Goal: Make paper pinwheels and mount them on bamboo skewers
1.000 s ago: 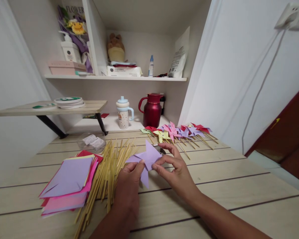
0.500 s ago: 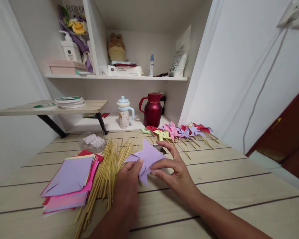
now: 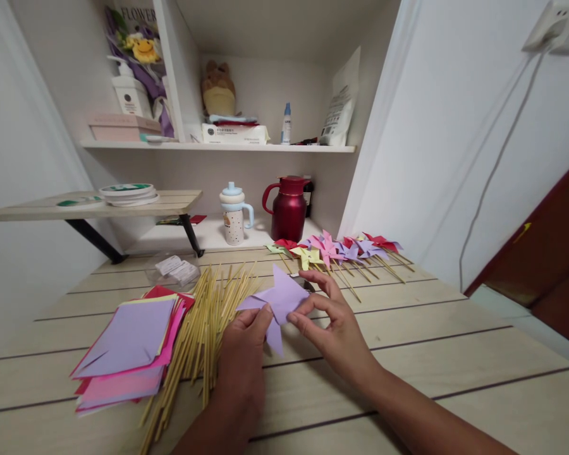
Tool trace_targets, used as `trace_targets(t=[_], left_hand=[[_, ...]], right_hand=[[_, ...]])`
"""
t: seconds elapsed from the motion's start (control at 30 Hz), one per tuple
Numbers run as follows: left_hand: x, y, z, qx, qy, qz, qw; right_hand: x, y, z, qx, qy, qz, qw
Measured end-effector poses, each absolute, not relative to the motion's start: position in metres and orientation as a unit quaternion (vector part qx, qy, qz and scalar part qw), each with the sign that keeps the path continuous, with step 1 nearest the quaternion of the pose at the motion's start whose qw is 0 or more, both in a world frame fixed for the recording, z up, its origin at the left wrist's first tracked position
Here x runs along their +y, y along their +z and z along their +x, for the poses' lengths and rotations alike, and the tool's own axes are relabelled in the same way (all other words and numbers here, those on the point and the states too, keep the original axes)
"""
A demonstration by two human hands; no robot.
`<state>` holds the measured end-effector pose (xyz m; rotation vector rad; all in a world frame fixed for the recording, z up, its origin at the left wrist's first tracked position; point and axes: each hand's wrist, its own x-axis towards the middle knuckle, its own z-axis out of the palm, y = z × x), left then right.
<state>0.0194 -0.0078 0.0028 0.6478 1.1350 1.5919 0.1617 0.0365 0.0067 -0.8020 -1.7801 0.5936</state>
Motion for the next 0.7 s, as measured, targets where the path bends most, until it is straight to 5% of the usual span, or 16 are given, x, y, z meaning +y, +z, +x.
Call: trace_targets(t=[0.7], left_hand=[[-0.0102,0.0023,0.0207,0.481,0.657,0.253,0.523]], right_hand=[[0.0378,0.0048,0.1625,-0.748,0.271,-0.324,0.512]])
